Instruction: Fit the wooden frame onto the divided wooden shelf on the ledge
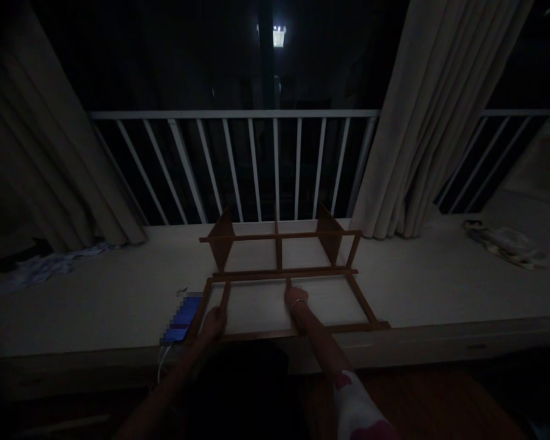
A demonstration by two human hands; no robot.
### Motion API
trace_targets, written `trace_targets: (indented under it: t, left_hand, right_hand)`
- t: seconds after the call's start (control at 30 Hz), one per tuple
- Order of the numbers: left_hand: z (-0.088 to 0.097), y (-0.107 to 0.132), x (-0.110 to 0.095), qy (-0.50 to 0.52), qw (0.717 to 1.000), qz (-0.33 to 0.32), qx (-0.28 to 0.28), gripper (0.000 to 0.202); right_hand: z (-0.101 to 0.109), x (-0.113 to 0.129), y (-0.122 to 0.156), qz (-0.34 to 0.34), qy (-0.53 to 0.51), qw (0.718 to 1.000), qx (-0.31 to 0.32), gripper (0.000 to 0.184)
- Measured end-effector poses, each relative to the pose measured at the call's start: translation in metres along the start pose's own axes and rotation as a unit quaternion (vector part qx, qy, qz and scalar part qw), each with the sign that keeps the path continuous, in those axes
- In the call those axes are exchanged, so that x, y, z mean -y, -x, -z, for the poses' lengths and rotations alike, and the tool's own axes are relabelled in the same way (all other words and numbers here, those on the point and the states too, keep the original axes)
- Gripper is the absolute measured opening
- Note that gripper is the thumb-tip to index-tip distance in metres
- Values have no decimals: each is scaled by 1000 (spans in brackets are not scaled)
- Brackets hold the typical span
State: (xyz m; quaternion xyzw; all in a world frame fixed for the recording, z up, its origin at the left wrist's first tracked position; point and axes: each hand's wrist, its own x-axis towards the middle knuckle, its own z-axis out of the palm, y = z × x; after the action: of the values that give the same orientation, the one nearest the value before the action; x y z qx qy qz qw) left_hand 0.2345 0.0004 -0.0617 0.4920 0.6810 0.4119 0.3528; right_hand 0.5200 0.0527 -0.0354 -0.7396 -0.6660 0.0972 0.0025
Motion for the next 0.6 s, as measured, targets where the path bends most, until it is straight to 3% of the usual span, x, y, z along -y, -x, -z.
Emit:
trace_targets:
  t: [0.13, 0.27, 0.37, 0.6]
  left_hand:
    - [-7, -7, 3, -66, 996, -65, -13, 16]
    - [-16, -13, 14, -231, 959, -155, -47, 26]
    - [-19, -17, 24, -290, 940, -172, -58, 30]
    - [-19, -19, 34, -310, 930, -184, -77, 35]
  right_hand:
    - [-5, -5, -8, 4, 20, 1000, -5, 44]
    - [-8, -8, -11, 13, 43, 999, -12, 41]
    - [-11, -6, -14, 25, 56, 998, -13, 38]
    - [-14, 1, -20, 65, 76, 995, 2, 31]
